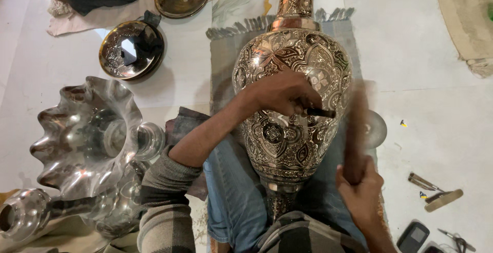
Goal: The person sits on the floor with a large engraved brass vase held between the legs and decorates its surface by hand. They hold a small punch against the metal with one hand and strike it with a wooden mallet in the other, repositioning the punch repeatedly across the vase's patterned surface.
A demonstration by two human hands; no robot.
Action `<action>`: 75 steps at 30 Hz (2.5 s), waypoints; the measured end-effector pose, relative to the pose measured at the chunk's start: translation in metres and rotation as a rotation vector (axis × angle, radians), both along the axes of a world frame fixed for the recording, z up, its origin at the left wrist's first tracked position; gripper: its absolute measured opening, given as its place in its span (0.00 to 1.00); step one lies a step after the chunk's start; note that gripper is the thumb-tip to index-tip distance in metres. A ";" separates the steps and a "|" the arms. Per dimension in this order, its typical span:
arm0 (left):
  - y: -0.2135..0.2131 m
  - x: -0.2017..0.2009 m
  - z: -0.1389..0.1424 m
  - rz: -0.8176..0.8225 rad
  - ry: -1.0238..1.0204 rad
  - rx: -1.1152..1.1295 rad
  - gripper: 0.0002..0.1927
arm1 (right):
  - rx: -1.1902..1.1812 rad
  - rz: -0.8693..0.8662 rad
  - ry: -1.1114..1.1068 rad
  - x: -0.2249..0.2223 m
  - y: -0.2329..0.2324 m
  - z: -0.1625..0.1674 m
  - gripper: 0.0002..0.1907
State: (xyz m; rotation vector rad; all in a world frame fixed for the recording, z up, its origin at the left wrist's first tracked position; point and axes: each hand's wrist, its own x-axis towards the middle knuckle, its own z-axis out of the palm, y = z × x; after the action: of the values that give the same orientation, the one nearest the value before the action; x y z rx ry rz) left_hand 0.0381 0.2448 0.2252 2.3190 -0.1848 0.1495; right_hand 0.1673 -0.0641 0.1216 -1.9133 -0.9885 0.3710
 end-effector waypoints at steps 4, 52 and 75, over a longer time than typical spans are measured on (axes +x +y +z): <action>-0.008 -0.007 -0.001 0.152 -0.117 0.094 0.29 | -0.187 0.021 0.279 0.003 -0.002 -0.004 0.18; -0.049 -0.030 -0.052 0.810 -0.292 -0.356 0.22 | -0.420 0.539 -0.254 0.071 0.136 0.181 0.18; -0.044 -0.031 -0.024 0.645 -0.213 -0.207 0.27 | -0.274 0.359 -0.136 0.076 0.085 0.111 0.17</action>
State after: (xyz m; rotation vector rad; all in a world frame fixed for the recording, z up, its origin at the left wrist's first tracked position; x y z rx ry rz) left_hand 0.0068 0.2007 0.2012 2.0751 0.4608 0.7034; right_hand 0.2432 0.0210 0.2328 -2.0219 -1.4397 0.6154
